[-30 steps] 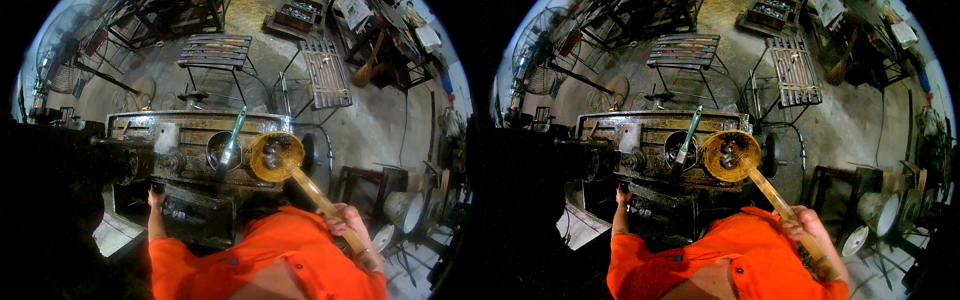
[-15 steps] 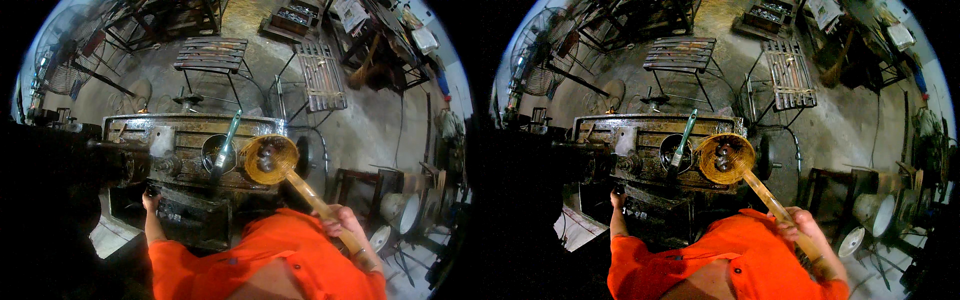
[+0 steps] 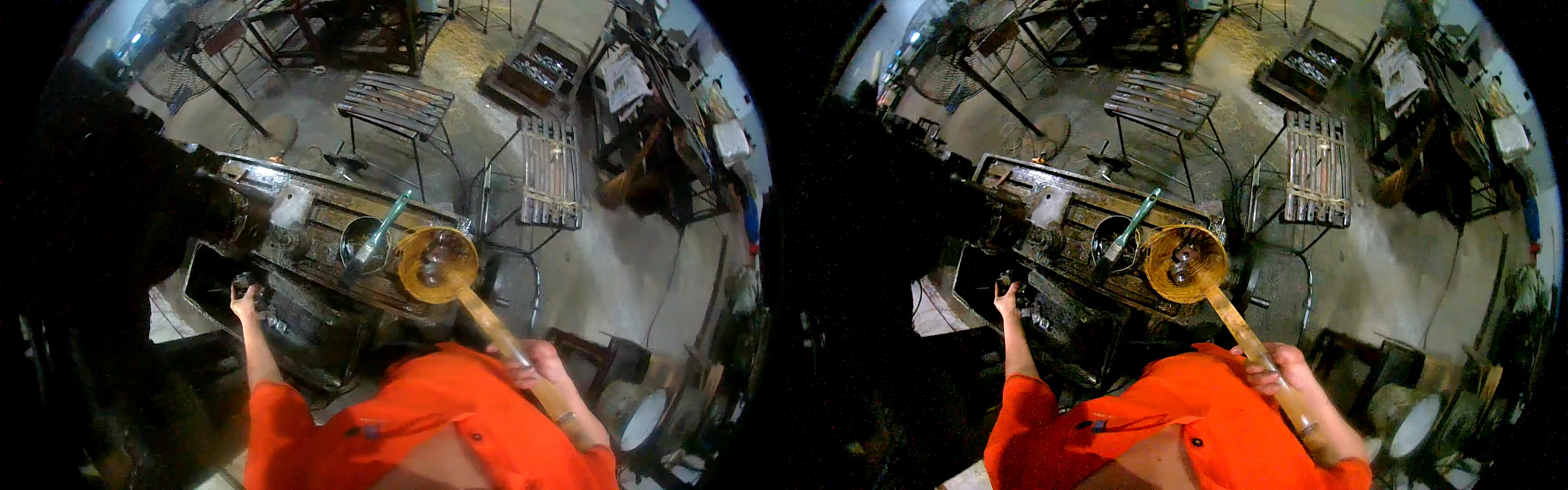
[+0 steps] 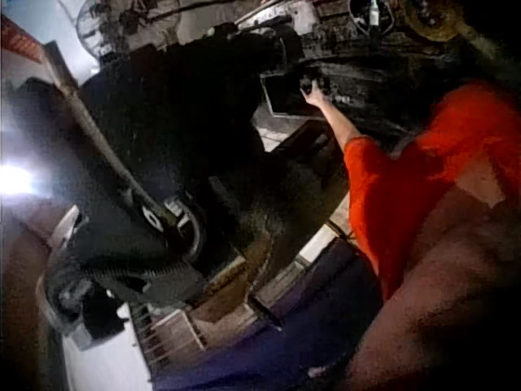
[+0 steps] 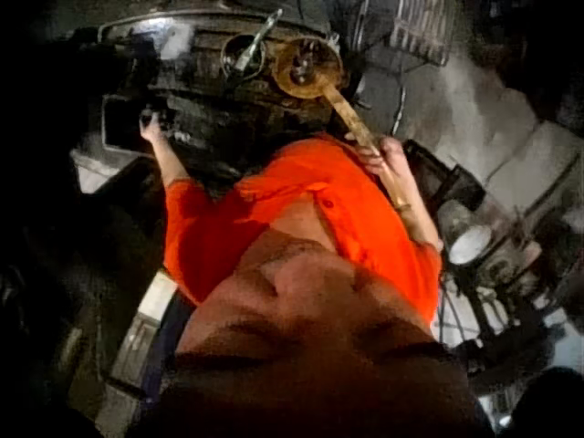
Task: The person uses a wooden-handled strainer to scoop small metal parts from a liquid-filled bucket, rinses them, and transfers them into a metal tray. The person repeats this process multiple times, moving between the bucket and the tray.
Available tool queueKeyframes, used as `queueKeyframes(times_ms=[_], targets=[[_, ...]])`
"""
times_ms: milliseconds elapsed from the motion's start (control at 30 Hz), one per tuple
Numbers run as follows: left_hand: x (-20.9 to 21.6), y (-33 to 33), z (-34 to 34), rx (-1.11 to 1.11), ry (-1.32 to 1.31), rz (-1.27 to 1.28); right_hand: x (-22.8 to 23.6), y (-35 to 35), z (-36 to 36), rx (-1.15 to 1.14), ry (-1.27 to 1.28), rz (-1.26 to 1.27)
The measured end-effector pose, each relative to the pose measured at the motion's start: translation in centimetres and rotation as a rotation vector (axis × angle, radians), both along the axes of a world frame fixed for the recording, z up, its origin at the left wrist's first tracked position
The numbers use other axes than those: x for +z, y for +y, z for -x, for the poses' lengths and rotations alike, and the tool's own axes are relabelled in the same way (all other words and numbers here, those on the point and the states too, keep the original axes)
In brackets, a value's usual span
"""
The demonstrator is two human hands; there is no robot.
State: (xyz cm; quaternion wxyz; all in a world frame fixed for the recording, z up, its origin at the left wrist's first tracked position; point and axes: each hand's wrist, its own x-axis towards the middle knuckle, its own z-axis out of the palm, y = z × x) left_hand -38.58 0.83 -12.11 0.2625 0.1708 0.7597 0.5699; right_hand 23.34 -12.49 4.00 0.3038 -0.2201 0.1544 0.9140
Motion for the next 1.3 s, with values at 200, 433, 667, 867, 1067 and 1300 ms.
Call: queueKeyframes(times_ms=[200, 433, 667, 867, 1067, 1300], targets=[[5.5, -4.6, -7.4, 0.04, -0.335, -0.269, -0.6, 1.4, -1.3, 0.102, 0.066, 0.02], [14.4, -5.8, -22.0, -0.36, -0.112, -0.261, -0.5, 2.5, -2.8, 0.183, 0.024, -0.031], [15.4, 0.7, -35.4, -1.042, 0.623, -0.357, -0.8, 3.4, -3.2, 0.232, 0.0, -0.055], [12.3, 1.6, -38.6, -1.272, 1.239, -0.077, 0.2, 3.9, -2.6, 0.288, -0.128, -0.132], [13.0, 0.9, -37.8, -1.446, 1.209, -0.128, 0.5, 4.5, -3.8, 0.331, -0.176, -0.087], [15.6, -1.8, -22.7, -0.427, 0.572, -0.301, 2.4, 3.7, -2.5, 0.199, -0.211, 0.017]])
